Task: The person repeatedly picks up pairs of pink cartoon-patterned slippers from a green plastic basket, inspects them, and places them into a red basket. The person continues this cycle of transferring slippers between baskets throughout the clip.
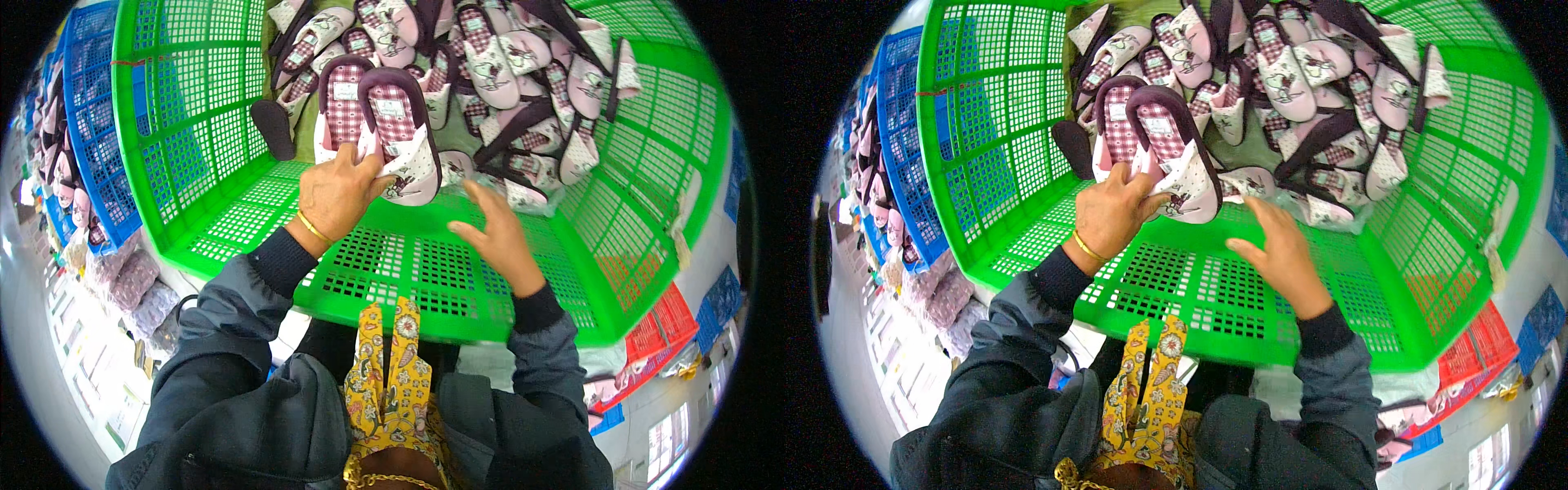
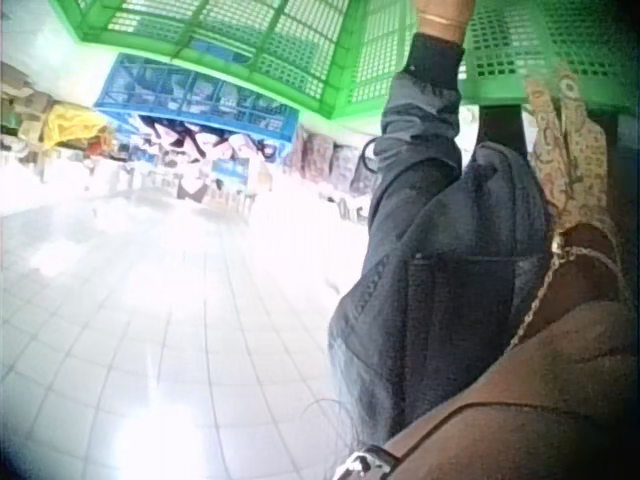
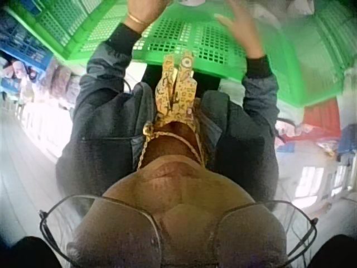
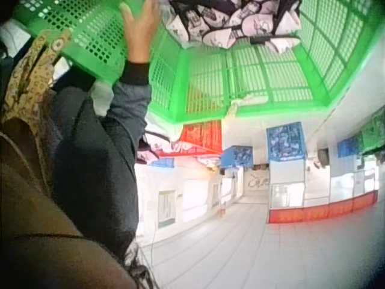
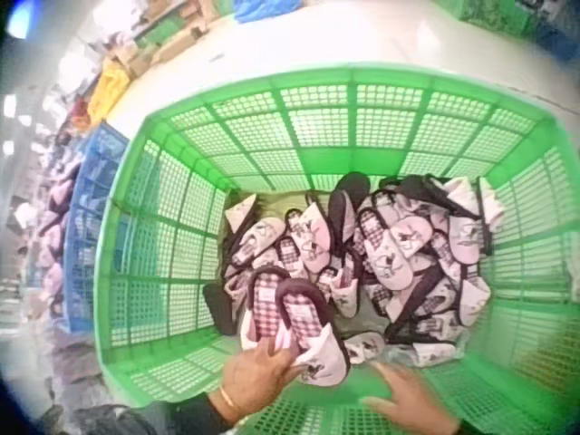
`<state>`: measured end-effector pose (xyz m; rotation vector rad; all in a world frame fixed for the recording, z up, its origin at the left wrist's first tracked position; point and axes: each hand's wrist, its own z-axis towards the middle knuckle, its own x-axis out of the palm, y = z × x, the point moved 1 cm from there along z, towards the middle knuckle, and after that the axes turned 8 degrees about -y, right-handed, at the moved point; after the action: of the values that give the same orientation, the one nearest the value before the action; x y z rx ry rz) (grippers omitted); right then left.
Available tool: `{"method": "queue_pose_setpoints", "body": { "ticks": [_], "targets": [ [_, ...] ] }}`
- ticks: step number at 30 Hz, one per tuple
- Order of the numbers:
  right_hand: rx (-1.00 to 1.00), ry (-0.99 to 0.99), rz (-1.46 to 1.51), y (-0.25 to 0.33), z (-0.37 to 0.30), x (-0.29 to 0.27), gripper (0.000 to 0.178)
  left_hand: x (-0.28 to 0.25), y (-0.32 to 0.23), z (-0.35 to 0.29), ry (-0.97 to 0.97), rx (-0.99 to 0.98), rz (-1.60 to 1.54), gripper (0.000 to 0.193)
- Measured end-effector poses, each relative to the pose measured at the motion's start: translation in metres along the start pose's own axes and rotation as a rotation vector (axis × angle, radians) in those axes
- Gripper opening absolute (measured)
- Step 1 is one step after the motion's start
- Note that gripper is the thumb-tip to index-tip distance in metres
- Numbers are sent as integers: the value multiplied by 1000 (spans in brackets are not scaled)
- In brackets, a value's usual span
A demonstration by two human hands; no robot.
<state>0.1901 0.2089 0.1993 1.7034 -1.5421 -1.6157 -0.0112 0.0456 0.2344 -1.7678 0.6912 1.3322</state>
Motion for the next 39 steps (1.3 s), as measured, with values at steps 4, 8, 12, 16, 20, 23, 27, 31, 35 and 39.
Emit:
{"method": "queue_pose_setpoints", "body": {
  "ticks": [4, 8, 12, 16, 20, 23, 27, 31, 35, 39],
  "targets": [
    [-3, -157, 148, 23, 0, 11, 53, -30, -36, -8, -30, 15, -72, 28],
    [346, -8, 797, 24, -10, 16, 46, -52, -61, -16, -43, 19, -87, 24],
    [426, -58, 967, 27, -23, 9, 41, -71, -79, -29, -38, 64, -114, 23],
    [424, -59, 1019, 44, -36, -13, 40, -99, -94, -32, -47, 97, -166, 32],
    [439, -57, 1062, 71, -56, -34, 39, -129, -102, -35, -56, 117, -227, 28],
    [413, -66, 1052, 87, -66, -24, 39, -129, -84, -43, -105, 36, -310, 23],
    [373, -154, 1049, 111, -57, -7, 41, -94, -11, -56, -152, -263, -453, 23],
    [529, -217, 777, 35, -37, 18, 29, -52, 55, -65, -211, -496, -462, 24],
    [607, -348, 370, -75, -4, 34, 24, -20, 87, -71, -245, -664, -500, 22],
    [657, -356, 297, -134, 46, 49, 22, 14, 113, -76, -259, -749, -504, 22]
  ]
}}
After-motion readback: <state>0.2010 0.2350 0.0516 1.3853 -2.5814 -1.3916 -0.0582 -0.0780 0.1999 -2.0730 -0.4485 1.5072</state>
